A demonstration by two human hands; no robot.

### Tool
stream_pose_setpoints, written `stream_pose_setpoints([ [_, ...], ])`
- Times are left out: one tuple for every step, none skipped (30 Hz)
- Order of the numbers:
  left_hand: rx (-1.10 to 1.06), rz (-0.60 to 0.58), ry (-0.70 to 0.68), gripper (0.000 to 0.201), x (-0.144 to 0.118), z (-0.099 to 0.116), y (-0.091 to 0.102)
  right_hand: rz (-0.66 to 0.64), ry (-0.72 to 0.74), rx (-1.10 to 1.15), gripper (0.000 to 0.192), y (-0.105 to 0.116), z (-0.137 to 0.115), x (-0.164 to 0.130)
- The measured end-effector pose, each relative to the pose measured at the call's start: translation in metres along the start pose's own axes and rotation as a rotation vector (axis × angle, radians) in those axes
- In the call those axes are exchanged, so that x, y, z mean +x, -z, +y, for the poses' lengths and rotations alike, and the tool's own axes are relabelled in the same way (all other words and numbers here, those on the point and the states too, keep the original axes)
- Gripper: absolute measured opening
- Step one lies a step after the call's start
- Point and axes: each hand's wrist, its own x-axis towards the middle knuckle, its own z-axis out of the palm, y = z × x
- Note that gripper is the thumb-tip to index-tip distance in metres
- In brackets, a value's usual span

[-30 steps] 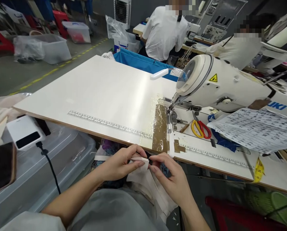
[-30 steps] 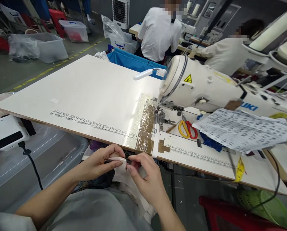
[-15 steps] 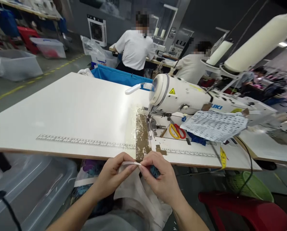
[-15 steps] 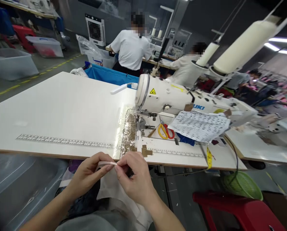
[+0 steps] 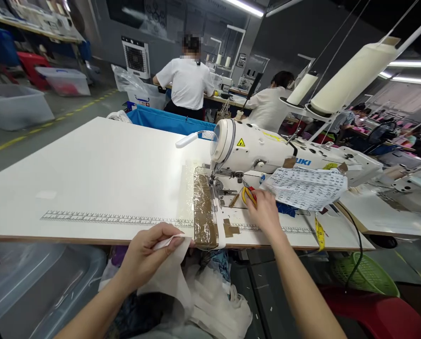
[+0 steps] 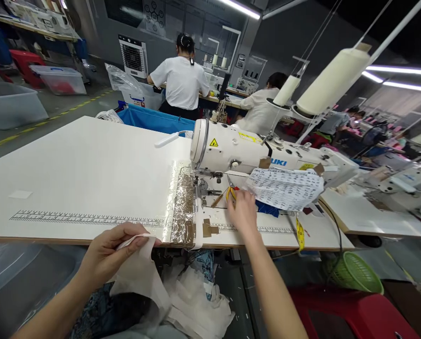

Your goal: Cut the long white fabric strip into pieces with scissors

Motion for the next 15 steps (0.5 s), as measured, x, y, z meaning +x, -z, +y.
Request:
stream_pose_setpoints([
  [0.027,0.021,-0.022,0.014,0.002,0.003,0.004,-0.025,-0.040,-0.049,0.029,-0.004,0.010,0.015],
  [0.053,0.034,-0.042,0.014,0.003,0.006,0.007,-0.062,-0.070,-0.075,0.027,-0.007,0.018,0.029],
  [0.071,0.037,-0.057,0.015,0.005,0.008,0.009,-0.102,-0.086,-0.075,0.024,-0.008,0.023,0.041],
  [0.079,0.034,-0.060,0.016,0.006,0.010,0.010,-0.146,-0.101,-0.079,0.019,-0.009,0.028,0.050],
  [0.070,0.019,-0.051,0.017,0.006,0.011,0.010,-0.186,-0.117,-0.078,0.014,-0.009,0.031,0.057],
  [0.045,0.000,-0.027,0.018,0.005,0.010,0.009,-0.218,-0.130,-0.072,0.012,-0.008,0.033,0.060],
  [0.007,-0.016,0.010,0.019,0.003,0.008,0.008,-0.243,-0.139,-0.061,0.012,-0.007,0.036,0.059],
  [-0.041,-0.022,0.058,0.020,0.000,0.004,0.006,-0.263,-0.144,-0.047,0.013,-0.006,0.039,0.054],
  [-0.093,-0.021,0.117,0.022,-0.004,-0.001,0.004,-0.277,-0.147,-0.034,0.014,-0.005,0.041,0.045],
  [-0.142,-0.016,0.179,0.023,-0.009,-0.007,0.002,-0.283,-0.139,-0.002,0.014,-0.004,0.043,0.031],
  [-0.187,-0.005,0.237,0.024,-0.013,-0.014,0.000,-0.292,-0.118,0.050,0.016,-0.003,0.044,0.014],
  [-0.224,0.007,0.286,0.024,-0.018,-0.020,-0.002,-0.300,-0.081,0.117,0.019,-0.002,0.043,-0.006],
  [-0.251,0.019,0.323,0.024,-0.023,-0.025,-0.004,-0.312,-0.011,0.262,0.023,0.000,0.040,-0.028],
  [-0.268,0.028,0.349,0.023,-0.027,-0.029,-0.006,-0.348,0.074,0.374,0.028,0.003,0.035,-0.049],
  [-0.275,0.030,0.365,0.022,-0.030,-0.032,-0.008,-0.411,0.156,0.412,0.030,0.007,0.027,-0.068],
])
